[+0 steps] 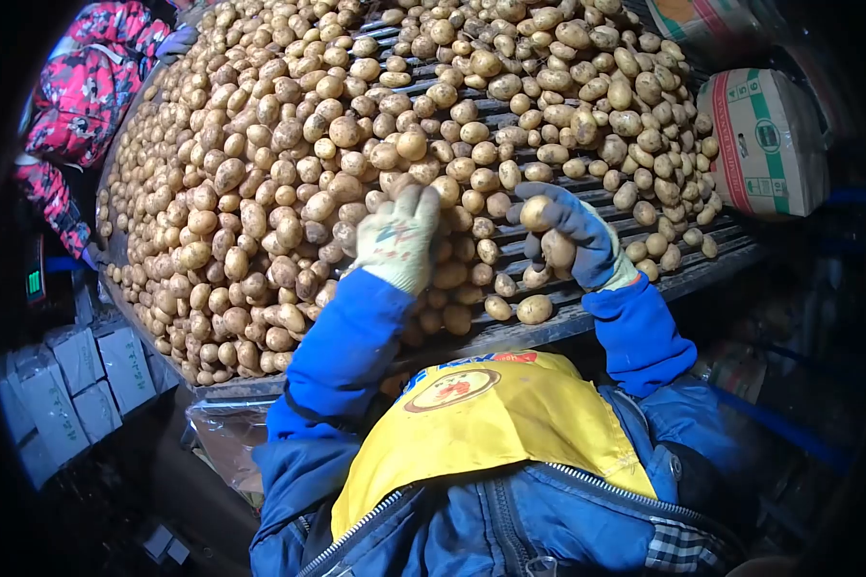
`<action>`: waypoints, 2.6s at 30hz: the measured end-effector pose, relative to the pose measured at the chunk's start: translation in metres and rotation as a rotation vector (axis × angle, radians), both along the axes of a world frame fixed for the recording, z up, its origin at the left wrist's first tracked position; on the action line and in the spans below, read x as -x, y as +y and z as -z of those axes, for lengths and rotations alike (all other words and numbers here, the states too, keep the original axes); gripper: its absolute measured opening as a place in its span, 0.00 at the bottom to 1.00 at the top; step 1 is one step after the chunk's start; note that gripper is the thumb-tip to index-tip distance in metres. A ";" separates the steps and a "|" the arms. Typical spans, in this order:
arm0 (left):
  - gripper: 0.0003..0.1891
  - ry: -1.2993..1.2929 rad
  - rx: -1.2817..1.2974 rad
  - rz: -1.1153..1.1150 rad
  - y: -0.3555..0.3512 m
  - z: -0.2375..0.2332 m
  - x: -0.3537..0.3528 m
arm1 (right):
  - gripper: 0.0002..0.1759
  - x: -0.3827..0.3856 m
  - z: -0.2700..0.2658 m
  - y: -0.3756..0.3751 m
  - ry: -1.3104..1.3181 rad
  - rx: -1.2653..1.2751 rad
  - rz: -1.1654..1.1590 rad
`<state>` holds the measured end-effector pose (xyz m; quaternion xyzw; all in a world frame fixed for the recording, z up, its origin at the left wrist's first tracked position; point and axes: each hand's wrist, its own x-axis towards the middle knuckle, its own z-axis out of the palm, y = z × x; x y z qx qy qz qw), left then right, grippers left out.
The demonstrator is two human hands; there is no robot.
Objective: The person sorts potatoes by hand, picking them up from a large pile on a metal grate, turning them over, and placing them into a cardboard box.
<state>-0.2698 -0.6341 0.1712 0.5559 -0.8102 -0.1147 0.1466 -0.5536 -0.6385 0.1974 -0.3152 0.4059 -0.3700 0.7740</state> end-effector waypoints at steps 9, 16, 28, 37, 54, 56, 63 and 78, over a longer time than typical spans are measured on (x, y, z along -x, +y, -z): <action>0.15 0.019 -0.233 -0.037 0.009 -0.008 -0.004 | 0.28 -0.066 -0.014 -0.049 1.096 0.823 -0.517; 0.18 0.327 0.032 -0.283 0.019 -0.030 -0.024 | 0.26 -0.098 0.010 -0.084 1.277 1.152 -1.002; 0.12 0.551 0.094 -0.301 0.013 -0.018 -0.011 | 0.26 -0.068 0.002 -0.060 1.235 1.034 -0.945; 0.20 0.358 0.106 -0.102 0.018 -0.013 -0.016 | 0.30 -0.035 -0.014 -0.072 0.529 0.111 -0.470; 0.27 0.253 -0.373 0.000 -0.043 0.003 0.038 | 0.27 -0.031 0.006 -0.059 0.165 0.045 0.162; 0.31 0.810 -0.447 -0.356 -0.033 0.012 0.040 | 0.26 -0.043 0.002 -0.063 0.223 0.136 0.176; 0.27 2.819 -1.009 -0.163 -0.014 0.032 0.000 | 0.24 -0.154 -0.022 -0.027 0.658 1.003 -0.050; 0.31 2.636 0.058 -0.397 0.208 -0.020 -0.147 | 0.21 -0.157 -0.033 -0.026 0.402 0.633 -0.275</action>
